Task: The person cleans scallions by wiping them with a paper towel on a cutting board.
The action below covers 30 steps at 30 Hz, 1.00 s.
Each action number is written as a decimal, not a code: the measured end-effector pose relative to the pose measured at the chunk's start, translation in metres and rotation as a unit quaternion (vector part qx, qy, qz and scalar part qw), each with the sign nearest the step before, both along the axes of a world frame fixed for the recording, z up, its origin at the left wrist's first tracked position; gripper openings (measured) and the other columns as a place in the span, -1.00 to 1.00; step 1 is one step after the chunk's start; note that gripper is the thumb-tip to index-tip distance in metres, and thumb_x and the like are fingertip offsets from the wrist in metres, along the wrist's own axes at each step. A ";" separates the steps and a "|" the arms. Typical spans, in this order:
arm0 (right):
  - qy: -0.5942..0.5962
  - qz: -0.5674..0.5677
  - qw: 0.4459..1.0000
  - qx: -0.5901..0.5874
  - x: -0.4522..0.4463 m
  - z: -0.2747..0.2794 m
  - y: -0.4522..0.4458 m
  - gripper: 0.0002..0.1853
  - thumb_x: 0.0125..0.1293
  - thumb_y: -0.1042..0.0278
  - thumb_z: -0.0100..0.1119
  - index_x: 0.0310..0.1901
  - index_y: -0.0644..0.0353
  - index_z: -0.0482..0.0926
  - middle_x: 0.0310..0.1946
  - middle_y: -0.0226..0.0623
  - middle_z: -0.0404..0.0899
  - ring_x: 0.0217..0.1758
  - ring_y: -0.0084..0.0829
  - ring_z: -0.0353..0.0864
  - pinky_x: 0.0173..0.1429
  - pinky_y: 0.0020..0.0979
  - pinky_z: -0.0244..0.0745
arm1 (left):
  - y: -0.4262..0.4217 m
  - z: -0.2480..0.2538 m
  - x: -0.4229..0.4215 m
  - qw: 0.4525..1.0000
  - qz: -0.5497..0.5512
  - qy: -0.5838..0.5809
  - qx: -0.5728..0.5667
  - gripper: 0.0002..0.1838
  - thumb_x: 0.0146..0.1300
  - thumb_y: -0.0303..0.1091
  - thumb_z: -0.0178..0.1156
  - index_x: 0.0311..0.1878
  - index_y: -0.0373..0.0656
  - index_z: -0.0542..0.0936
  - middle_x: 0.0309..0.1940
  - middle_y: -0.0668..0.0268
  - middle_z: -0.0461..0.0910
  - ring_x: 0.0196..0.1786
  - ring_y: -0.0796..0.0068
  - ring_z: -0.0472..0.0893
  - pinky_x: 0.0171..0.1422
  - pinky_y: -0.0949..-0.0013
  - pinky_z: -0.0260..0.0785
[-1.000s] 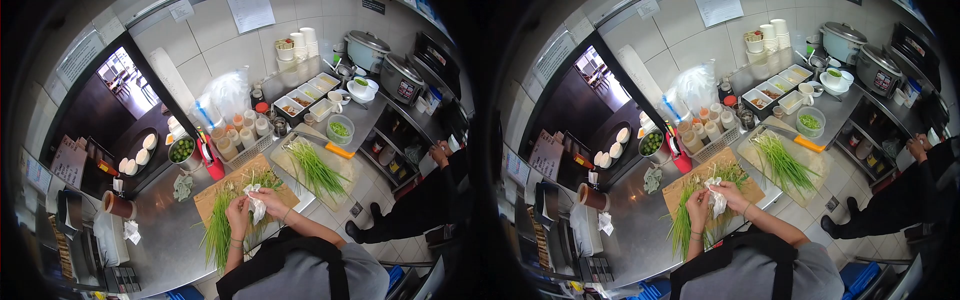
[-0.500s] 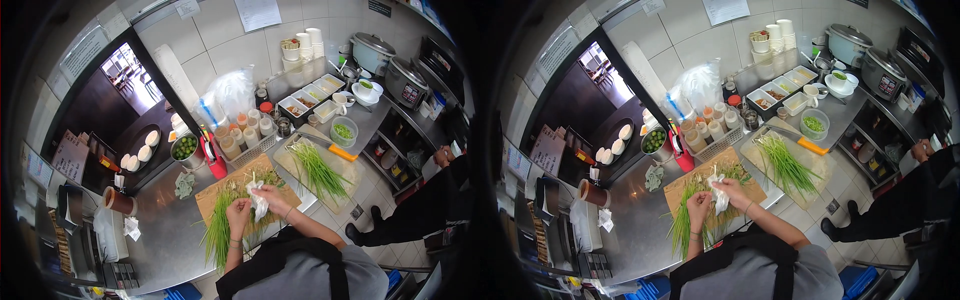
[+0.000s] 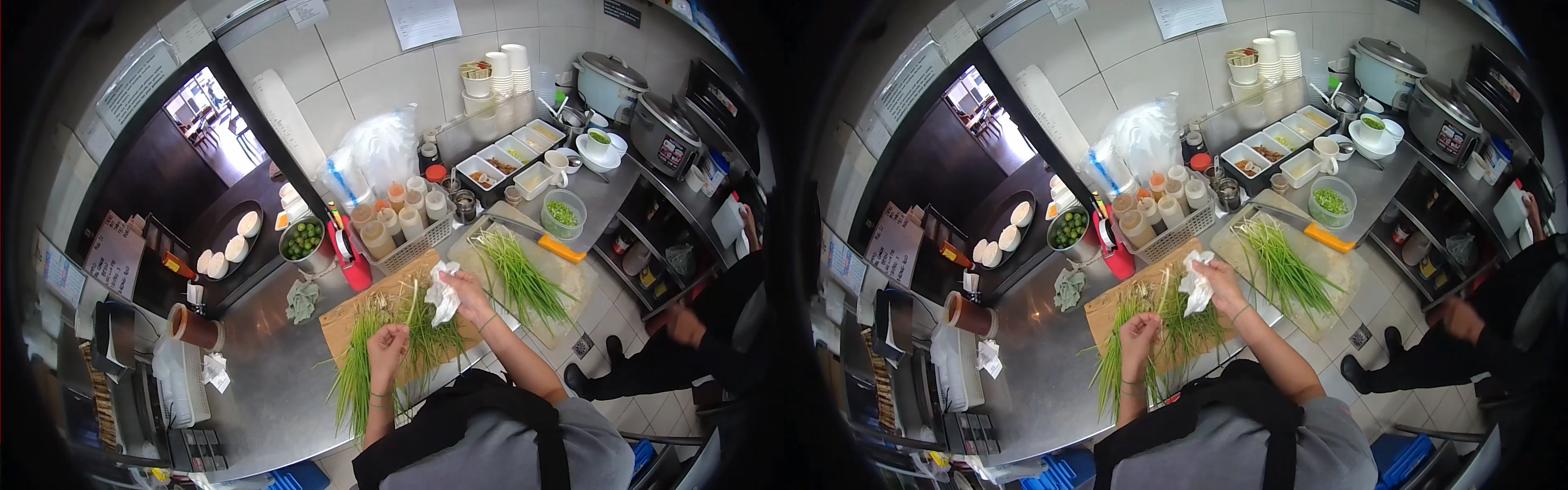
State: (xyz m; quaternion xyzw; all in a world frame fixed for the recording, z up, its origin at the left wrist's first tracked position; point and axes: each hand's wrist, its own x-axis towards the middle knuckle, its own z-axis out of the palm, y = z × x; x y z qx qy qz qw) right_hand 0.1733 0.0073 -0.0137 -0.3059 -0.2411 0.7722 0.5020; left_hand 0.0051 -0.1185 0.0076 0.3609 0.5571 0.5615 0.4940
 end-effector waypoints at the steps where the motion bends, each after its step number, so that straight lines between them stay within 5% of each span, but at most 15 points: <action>1: -0.024 0.035 0.999 -0.005 -0.001 0.006 -0.009 -0.84 0.16 0.44 0.16 -0.25 0.33 0.52 -0.36 -0.29 0.58 -0.38 -0.49 0.58 -0.29 -0.46 0.52 | 0.004 0.003 0.000 0.999 0.007 -0.043 0.011 -0.91 0.16 -0.42 0.16 -0.29 -0.22 0.54 -0.48 0.46 0.51 -0.47 0.74 0.42 -0.43 0.63 0.27; 7: -0.075 0.224 0.971 0.039 -0.034 0.006 -0.043 -0.82 0.15 0.39 0.20 -0.25 0.29 0.55 -0.39 -0.39 0.57 -0.36 -0.61 0.54 -0.31 -0.56 0.43 | 0.033 -0.003 -0.002 0.978 0.006 -0.202 0.046 -0.89 0.20 -0.37 0.13 -0.24 -0.18 0.51 -0.32 0.41 0.52 -0.23 0.66 0.46 -0.10 0.51 0.29; 15: -0.118 0.269 0.946 0.138 -0.029 0.023 -0.052 -0.79 0.17 0.37 0.18 -0.20 0.29 0.57 -0.30 -0.40 0.59 -0.29 -0.68 0.50 -0.21 -0.64 0.36 | 0.050 0.007 -0.024 0.955 0.070 -0.285 0.052 -0.87 0.21 -0.35 0.12 -0.20 -0.12 0.49 -0.21 0.41 0.51 -0.10 0.59 0.45 0.01 0.41 0.28; 27: -0.188 0.193 0.945 0.183 0.040 0.018 -0.071 -0.82 0.18 0.43 0.15 -0.20 0.29 0.58 -0.28 -0.41 0.59 -0.21 -0.67 0.50 -0.09 -0.61 0.36 | 0.057 0.043 -0.034 0.878 0.082 -0.449 0.142 -0.87 0.26 -0.35 0.04 -0.19 -0.17 0.44 -0.17 0.30 0.53 0.00 0.42 0.48 0.22 0.16 0.29; 30: -0.222 0.166 0.942 0.190 0.057 0.016 -0.074 -0.83 0.18 0.43 0.16 -0.21 0.30 0.58 -0.29 -0.41 0.59 -0.23 -0.68 0.50 -0.12 -0.61 0.37 | 0.058 0.047 -0.013 0.897 0.080 -0.405 0.158 -0.87 0.26 -0.35 0.03 -0.17 -0.16 0.42 -0.13 0.28 0.50 0.02 0.40 0.47 0.23 0.13 0.28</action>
